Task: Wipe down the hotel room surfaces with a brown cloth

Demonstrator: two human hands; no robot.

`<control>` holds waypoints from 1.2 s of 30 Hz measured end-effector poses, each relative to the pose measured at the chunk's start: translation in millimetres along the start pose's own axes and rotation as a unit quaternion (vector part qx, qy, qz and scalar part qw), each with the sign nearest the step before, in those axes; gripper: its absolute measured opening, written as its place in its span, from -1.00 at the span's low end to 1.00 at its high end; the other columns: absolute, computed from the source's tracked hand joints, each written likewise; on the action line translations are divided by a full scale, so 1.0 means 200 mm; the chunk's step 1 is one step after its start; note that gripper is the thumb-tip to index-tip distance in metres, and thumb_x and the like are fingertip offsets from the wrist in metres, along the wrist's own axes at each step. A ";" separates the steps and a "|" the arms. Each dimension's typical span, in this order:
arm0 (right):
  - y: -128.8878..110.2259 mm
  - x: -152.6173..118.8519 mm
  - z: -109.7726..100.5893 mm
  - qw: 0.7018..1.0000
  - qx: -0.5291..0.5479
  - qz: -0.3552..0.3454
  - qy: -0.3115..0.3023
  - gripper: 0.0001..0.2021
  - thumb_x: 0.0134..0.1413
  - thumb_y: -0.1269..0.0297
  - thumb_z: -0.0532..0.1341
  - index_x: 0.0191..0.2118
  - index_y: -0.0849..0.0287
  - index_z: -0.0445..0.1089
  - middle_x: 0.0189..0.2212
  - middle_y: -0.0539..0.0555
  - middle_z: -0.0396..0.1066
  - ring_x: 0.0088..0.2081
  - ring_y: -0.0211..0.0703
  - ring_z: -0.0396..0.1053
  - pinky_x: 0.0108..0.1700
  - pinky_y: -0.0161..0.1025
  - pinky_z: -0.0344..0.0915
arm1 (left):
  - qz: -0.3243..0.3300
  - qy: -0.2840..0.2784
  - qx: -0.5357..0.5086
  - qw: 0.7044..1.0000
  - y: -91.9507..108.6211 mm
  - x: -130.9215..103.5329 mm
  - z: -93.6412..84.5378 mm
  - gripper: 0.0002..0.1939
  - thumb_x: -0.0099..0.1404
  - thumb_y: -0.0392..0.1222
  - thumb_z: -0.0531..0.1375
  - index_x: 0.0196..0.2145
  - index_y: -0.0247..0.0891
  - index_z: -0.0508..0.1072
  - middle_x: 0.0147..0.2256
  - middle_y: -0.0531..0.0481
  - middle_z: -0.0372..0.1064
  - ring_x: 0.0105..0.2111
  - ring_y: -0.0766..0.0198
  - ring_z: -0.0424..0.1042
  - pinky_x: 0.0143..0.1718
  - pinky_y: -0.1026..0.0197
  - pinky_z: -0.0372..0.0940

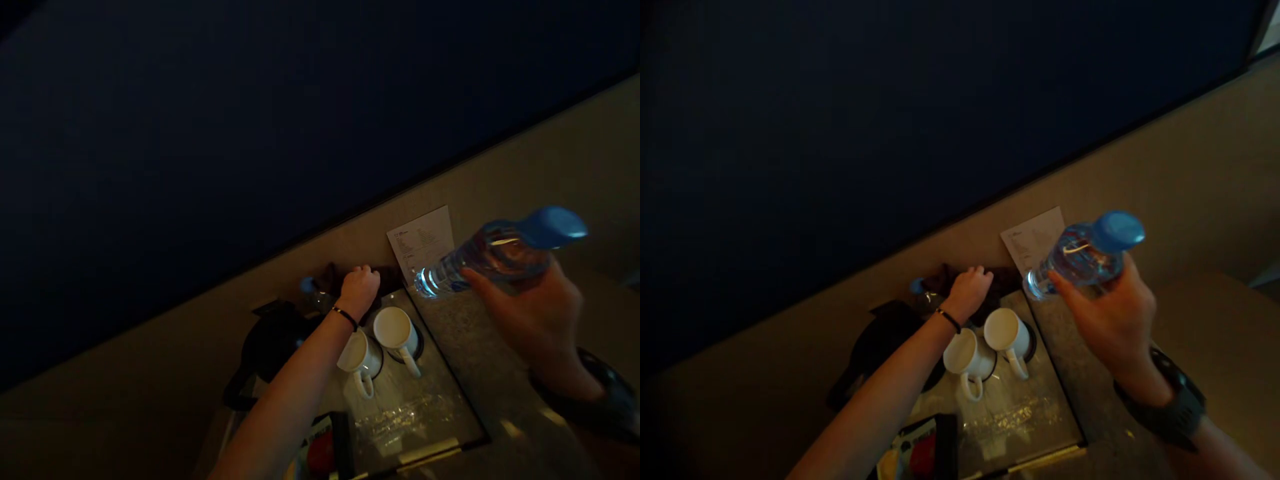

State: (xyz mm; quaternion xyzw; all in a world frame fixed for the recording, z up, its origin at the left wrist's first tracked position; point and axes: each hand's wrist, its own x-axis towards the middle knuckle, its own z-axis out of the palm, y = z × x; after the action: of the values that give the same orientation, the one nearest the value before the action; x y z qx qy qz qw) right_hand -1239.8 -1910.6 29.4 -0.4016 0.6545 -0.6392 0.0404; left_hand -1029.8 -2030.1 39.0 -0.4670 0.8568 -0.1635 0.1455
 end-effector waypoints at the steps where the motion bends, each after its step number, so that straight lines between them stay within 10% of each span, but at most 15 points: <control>1: 0.02 0.02 -0.07 1.000 -0.016 -0.003 0.013 -0.36 -0.24 -0.29 0.30 -0.15 0.15 0.42 -0.28 0.14 0.50 -0.24 0.12 0.46 -0.15 0.05 0.37 | 0.013 -0.043 -0.007 0.999 0.02 0.05 0.05 -0.74 0.31 -0.38 0.00 -0.23 -0.39 0.49 -0.26 -0.27 0.42 -0.22 0.10 0.46 -0.26 0.15 0.38; 6: 0.17 0.01 -0.27 0.995 -0.088 0.038 0.035 -0.39 -0.33 -0.30 0.35 -0.21 0.07 0.45 -0.27 0.14 0.51 -0.20 0.18 0.47 -0.15 0.09 0.39 | 0.096 -0.082 -0.044 0.991 0.04 0.17 0.17 -0.74 0.23 -0.41 0.06 -0.26 -0.32 0.54 -0.26 -0.21 0.49 -0.22 0.15 0.49 -0.21 0.20 0.36; 11: 0.21 0.00 -0.31 0.995 -0.079 0.053 0.018 -0.36 -0.37 -0.30 0.37 -0.20 0.07 0.42 -0.28 0.13 0.51 -0.25 0.18 0.48 -0.20 0.10 0.41 | 0.230 -0.052 -0.128 0.963 0.08 0.16 0.06 -0.68 0.16 -0.47 0.08 -0.21 -0.26 0.52 -0.23 -0.09 0.49 -0.22 0.23 0.46 -0.25 0.27 0.31; 19: 0.11 0.02 -0.26 0.995 -0.087 -0.045 0.014 -0.40 -0.26 -0.24 0.36 -0.23 0.19 0.42 -0.34 0.14 0.49 -0.35 0.04 0.47 -0.25 -0.04 0.41 | 0.361 -0.004 -0.086 0.929 0.48 0.06 -0.04 -0.75 0.32 -0.35 0.02 -0.34 -0.33 0.50 -0.34 -0.12 0.46 -0.30 0.18 0.43 -0.33 0.18 0.27; 24: 0.08 0.06 -0.23 0.995 -0.065 -0.073 0.010 -0.37 -0.28 -0.25 0.36 -0.22 0.21 0.43 -0.34 0.15 0.49 -0.36 0.00 0.46 -0.29 -0.09 0.39 | 0.417 0.121 -0.062 0.899 0.62 -0.13 -0.03 -0.79 0.32 -0.35 0.06 -0.41 -0.29 0.45 -0.37 -0.09 0.41 -0.25 0.15 0.36 -0.19 0.08 0.22; 36: 0.12 0.03 0.08 0.997 0.042 -0.020 -0.068 -0.48 -0.25 -0.06 0.42 -0.19 0.17 0.40 -0.32 0.10 0.48 -0.31 0.02 0.46 -0.26 -0.07 0.42 | 0.192 0.302 -0.042 0.933 0.02 -0.31 -0.41 -0.75 0.38 -0.34 -0.05 -0.32 -0.30 0.41 -0.18 -0.12 0.37 -0.08 0.18 0.32 -0.05 0.11 0.28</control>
State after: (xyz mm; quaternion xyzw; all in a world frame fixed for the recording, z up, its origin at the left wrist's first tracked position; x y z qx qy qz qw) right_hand -1246.7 -1930.0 9.7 -0.4551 0.6149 -0.6379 0.0882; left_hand -1034.0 -1964.0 117.4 -0.2277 0.9397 -0.2294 -0.1115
